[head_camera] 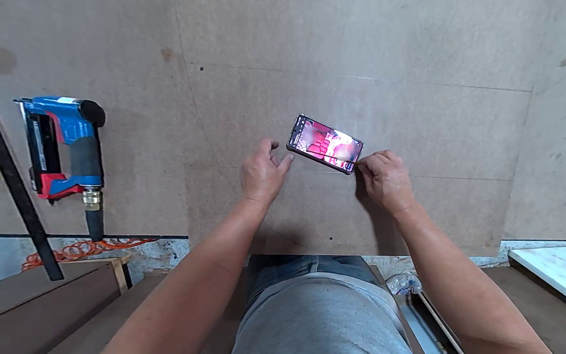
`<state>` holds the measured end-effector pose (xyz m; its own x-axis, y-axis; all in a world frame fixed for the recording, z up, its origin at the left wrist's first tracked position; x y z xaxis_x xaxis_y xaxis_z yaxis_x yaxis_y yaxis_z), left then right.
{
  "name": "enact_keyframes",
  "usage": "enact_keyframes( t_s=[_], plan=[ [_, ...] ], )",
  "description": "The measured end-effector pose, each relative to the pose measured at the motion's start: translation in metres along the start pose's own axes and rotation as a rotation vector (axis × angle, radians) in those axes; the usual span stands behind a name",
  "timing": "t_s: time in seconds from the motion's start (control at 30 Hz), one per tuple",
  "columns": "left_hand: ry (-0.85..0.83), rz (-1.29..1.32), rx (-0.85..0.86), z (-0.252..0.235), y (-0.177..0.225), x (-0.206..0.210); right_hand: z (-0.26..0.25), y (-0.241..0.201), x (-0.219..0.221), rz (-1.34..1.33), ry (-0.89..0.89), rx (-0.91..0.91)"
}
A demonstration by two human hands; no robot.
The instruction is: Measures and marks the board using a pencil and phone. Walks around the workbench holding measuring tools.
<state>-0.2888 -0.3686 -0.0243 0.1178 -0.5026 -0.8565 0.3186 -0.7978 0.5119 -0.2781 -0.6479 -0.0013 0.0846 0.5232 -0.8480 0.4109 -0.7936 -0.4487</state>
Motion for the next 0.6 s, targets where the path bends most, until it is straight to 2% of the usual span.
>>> enact_keyframes(
  t_s=[0.6],
  plan=[
    [0.002, 0.003, -0.004, -0.0003, -0.0006, 0.0005, 0.0001, -0.0006, 0.0000, 0.002, 0.010, 0.004]
  ],
)
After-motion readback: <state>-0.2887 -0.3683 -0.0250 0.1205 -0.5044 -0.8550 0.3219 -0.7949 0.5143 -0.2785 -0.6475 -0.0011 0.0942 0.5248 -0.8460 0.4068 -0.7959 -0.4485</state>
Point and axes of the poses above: each hand's wrist, its own z-axis away from the middle knuckle, its own x-axis out of the palm, y = z × x, the point moved 9 cm from there along -z, towards the middle knuckle, and after that the axes turned 13 degrees about y, right-handed, at the moved point
